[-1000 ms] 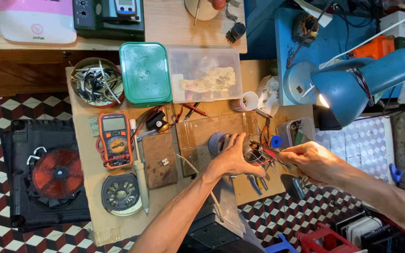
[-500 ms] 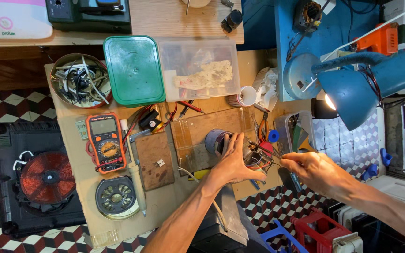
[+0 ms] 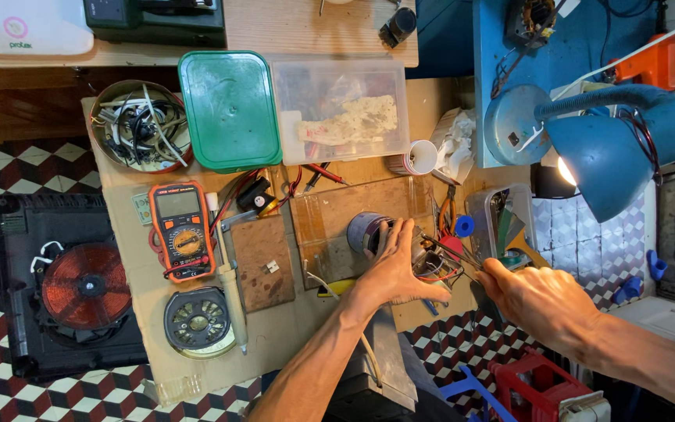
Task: The person disassembles a small motor, removes a metal fan blade, and reassembles the unit using a cordless drill and screwdriver. They manipulate wires and fasteners while working at a cluttered workbench.
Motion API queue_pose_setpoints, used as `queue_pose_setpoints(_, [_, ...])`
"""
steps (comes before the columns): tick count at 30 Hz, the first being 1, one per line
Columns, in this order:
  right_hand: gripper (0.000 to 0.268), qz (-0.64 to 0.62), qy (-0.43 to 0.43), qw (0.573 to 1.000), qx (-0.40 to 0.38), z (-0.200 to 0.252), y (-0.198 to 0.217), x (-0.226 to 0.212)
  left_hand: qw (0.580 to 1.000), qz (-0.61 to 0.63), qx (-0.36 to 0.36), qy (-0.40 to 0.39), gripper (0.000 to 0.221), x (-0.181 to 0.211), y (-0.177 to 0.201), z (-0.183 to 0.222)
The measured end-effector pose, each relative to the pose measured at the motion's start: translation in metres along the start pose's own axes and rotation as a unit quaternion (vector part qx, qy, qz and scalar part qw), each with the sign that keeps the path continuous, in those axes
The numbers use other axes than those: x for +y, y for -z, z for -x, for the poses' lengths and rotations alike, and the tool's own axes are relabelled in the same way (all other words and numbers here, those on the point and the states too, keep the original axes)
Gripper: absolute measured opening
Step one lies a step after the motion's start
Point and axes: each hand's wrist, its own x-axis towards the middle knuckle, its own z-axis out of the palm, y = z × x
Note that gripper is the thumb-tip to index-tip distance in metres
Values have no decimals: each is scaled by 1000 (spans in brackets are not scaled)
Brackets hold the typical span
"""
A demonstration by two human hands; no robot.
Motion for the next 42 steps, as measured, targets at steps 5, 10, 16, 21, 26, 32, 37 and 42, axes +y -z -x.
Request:
queue_pose_setpoints(5, [34,-23,14,1000,14,-7,8,2,1000,21,4,-3,162,0,6,1])
queue_pose_setpoints(10, [29,65,29,997,39,-3,6,2,1000,5,10,-12,164,-4,6,-6])
queue_pose_setpoints(16, [53,181,102,963,173,-3,4,5,1000,0,2,-6,164,-2,17,-11])
queue_pose_setpoints(21, [37,-582,-97,807,-12,-11,8,22,1000,-1,-2,-8,161,1,22,-7])
queue_pose_setpoints(26, [37,-349,-80,932,56,-18,-9,22,1000,-9,-7,-5,160,4,28,-8])
queue_pose_setpoints(32, [36,224,150,899,345,3,-27,12,999,-29,-15,0,159,5,32,-10])
queue_pose_setpoints(37, [47,-349,-117,929,37,-11,-12,13,1000,-7,-13,-4,160,7,33,-6])
queue_pose_setpoints(42, [36,42,8,980,193,-7,-25,8,999,-19,30,8,166,19,37,7])
